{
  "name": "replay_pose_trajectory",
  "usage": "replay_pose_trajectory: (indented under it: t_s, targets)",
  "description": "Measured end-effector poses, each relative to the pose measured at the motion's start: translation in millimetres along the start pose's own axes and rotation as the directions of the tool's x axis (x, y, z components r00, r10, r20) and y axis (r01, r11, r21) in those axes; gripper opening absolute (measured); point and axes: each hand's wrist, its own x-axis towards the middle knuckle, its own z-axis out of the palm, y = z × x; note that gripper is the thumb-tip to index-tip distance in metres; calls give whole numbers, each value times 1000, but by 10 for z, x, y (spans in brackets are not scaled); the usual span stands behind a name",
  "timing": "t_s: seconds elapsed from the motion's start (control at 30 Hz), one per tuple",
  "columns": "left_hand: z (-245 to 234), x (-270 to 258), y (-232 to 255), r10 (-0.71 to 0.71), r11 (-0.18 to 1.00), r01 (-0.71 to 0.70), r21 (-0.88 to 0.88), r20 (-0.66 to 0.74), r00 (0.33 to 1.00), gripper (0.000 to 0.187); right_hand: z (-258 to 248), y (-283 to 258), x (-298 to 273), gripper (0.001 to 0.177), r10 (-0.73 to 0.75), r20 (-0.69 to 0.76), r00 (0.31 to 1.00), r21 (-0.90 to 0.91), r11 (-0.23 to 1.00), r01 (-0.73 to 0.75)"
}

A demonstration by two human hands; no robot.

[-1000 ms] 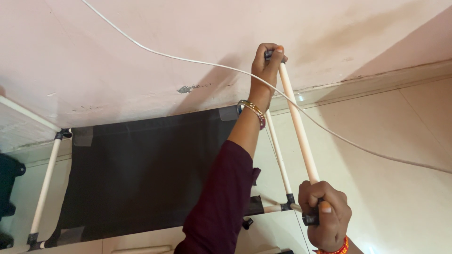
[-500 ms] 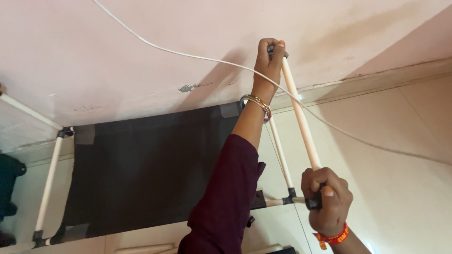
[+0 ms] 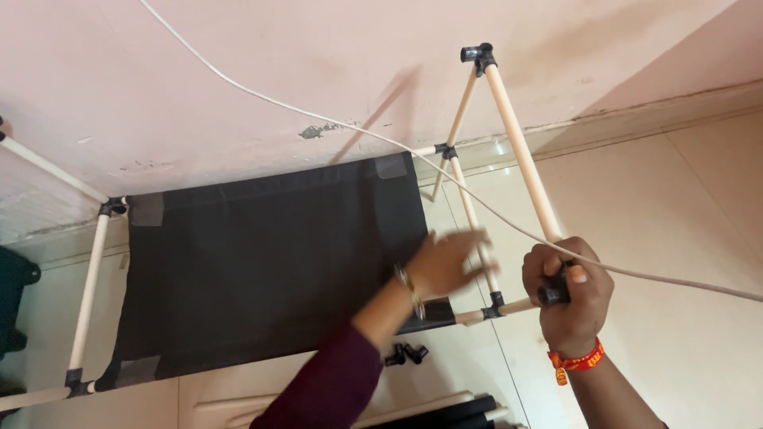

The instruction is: The person assembles a small folding table by connecting white PVC pipes with black elbow and T-joints to form a rectangular frame, then attaches a black fabric sheet to the frame. The person repeatedly picks up pipes and joints, inserts them into the frame, and adjusts the structure.

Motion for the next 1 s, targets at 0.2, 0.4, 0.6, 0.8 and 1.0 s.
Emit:
replay_pose_trajectory:
  t_s: [0.2, 0.4, 0.6, 0.8, 1.0]
  targets:
    - [131, -529, 523, 99, 983, -115, 142, 114, 988, 50, -12, 48, -12, 46, 1, -4, 1000, 61, 998, -1]
    - [184, -547, 547, 128, 924, -157, 348, 104, 986, 54, 34, 2, 10, 46, -32, -12, 999, 25, 999, 33]
    - [344, -649, 478, 274, 861, -204, 465, -89, 957, 55, 15, 129, -56, 55, -131, 50, 990, 83, 988, 127]
    - [823, -984, 229, 469, 755, -220, 618, -273, 840, 47, -29, 529, -375, 67, -143, 65, 988, -208, 966, 154]
    - [1360, -1429, -366, 350, 714, -286, 639, 28, 936, 50, -96, 902, -705, 43, 61, 13, 998, -447, 893, -49]
